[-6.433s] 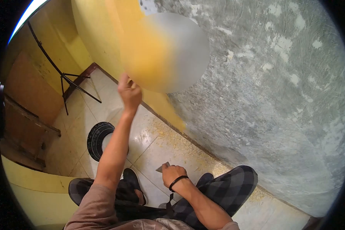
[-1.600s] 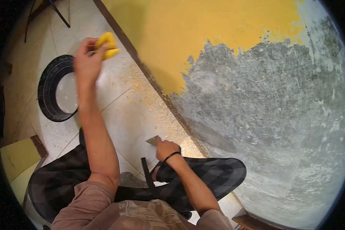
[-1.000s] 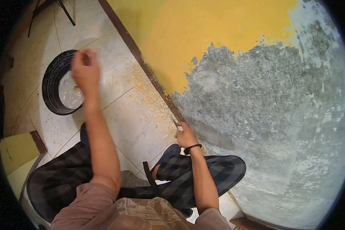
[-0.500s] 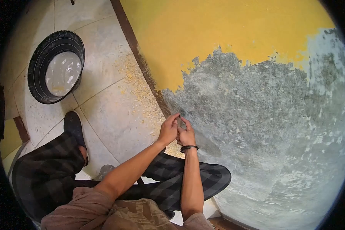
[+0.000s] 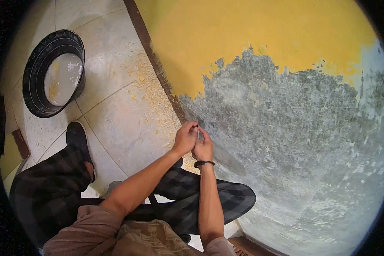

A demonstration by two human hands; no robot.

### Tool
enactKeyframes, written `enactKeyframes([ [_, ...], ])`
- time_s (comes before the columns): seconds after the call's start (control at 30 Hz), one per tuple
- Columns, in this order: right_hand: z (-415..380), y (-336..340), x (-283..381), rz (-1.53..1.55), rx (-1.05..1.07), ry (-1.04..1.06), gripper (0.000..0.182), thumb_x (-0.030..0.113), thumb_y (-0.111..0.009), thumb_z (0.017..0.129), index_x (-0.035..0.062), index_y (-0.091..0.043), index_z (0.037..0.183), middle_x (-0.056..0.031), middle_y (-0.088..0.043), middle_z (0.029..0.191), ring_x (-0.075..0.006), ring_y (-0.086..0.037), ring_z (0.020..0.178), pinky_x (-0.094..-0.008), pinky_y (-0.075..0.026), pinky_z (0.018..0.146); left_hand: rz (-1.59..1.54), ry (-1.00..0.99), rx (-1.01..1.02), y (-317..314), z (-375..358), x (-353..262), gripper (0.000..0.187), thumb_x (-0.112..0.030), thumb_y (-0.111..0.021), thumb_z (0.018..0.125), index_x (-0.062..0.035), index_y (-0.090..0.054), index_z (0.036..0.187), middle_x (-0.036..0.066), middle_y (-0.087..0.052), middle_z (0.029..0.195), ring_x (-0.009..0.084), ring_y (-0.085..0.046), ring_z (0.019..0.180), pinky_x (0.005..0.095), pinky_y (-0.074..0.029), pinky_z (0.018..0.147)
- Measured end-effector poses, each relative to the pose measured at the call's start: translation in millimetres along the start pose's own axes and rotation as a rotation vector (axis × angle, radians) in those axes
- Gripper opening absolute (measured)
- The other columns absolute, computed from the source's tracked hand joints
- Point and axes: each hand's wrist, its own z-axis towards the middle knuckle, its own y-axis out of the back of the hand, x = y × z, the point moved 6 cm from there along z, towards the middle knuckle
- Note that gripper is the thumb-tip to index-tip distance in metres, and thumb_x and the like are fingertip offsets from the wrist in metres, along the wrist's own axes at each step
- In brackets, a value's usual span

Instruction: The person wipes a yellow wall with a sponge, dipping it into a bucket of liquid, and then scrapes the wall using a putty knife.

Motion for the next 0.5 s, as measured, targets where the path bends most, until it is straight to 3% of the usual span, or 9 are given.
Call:
enactKeyframes([
  [0.13,-10,-5,6,0.063,0.032,-0.046,0.041,0.002,-0.046,0.085,0.0102,-0.047,0.125,-0.0026,-0.051,0.059,-0.0089,-0.042,0.038,-0.0247,-0.027,0.032,-0.035,0.015,0.033,9,8,3,0.018,-0.001,-0.054,0.084,0.0009,-0.058,0.102,0.011,-0.061,0.095,0.0198,-0.061,0.083,0.0286,-0.048,0.073],
  [0.23,-28,-9,29,0.156,0.124,-0.136,0.042,0.003,-0.048,0.086,0.0121,-0.043,0.127,-0.0045,-0.056,0.07,-0.0084,-0.045,0.043,-0.0235,-0.028,0.033,-0.581,0.339,0.009,30,30,19,0.024,-0.008,-0.042,0.086,0.0037,-0.061,0.097,0.011,-0.063,0.089,0.0173,-0.061,0.077,0.0287,-0.05,0.068],
  [0.27,-37,-14,46,0.162,0.162,-0.099,0.04,0.004,-0.049,0.087,0.0115,-0.043,0.126,-0.0037,-0.054,0.07,-0.0086,-0.046,0.046,-0.0224,-0.029,0.035,-0.584,0.369,-0.161,50,40,19,0.028,-0.014,-0.039,0.086,0.0031,-0.061,0.093,0.011,-0.063,0.087,0.0173,-0.06,0.071,0.0284,-0.05,0.064],
  [0.33,-50,-37,91,0.168,0.274,-0.025,0.037,0.005,-0.049,0.088,0.0109,-0.044,0.124,-0.0028,-0.053,0.069,-0.0089,-0.047,0.049,-0.0212,-0.031,0.037,-0.583,0.369,-0.316,79,53,40,0.027,-0.015,-0.041,0.086,0.0023,-0.061,0.091,0.011,-0.063,0.086,0.0169,-0.06,0.068,0.0278,-0.05,0.062],
  [0.37,-59,-50,123,0.098,0.366,0.145,0.035,0.006,-0.05,0.089,0.0118,-0.046,0.124,-0.0043,-0.057,0.075,-0.009,-0.05,0.052,-0.0213,-0.035,0.04,-0.585,0.403,-0.429,94,55,52,0.026,-0.017,-0.042,0.086,0.0015,-0.061,0.089,0.012,-0.063,0.085,0.0166,-0.059,0.066,0.0272,-0.049,0.06],
  [0.4,-75,-64,152,0.034,0.445,0.316,0.034,0.007,-0.051,0.09,0.0127,-0.047,0.123,-0.0058,-0.062,0.08,-0.0092,-0.053,0.056,-0.0214,-0.04,0.044,-0.64,0.419,-0.524,104,53,52,0.02,-0.014,-0.048,0.084,0.0004,-0.061,0.078,0.009,-0.062,0.076,0.013,-0.058,0.061,0.0247,-0.046,0.052],
  [0.43,-90,-80,180,0.034,0.479,0.339,0.034,0.007,-0.051,0.09,0.0127,-0.047,0.123,-0.0058,-0.062,0.08,-0.0092,-0.053,0.056,-0.0214,-0.04,0.044,-0.61,0.421,-0.546,109,55,48,0.019,-0.013,-0.049,0.083,-0.0001,-0.061,0.078,0.008,-0.061,0.072,0.0137,-0.058,0.058,0.0252,-0.046,0.051],
  [0.5,-126,-134,252,-0.298,0.701,0.632,0.027,0.01,-0.056,0.086,0.0082,-0.054,0.114,-0.01,-0.066,0.085,-0.0172,-0.062,0.067,-0.0279,-0.049,0.058,-0.597,0.421,-0.523,108,58,36,0.016,-0.014,-0.051,0.08,-0.0016,-0.061,0.077,0.007,-0.061,0.068,0.0136,-0.057,0.056,0.0252,-0.045,0.05],
])
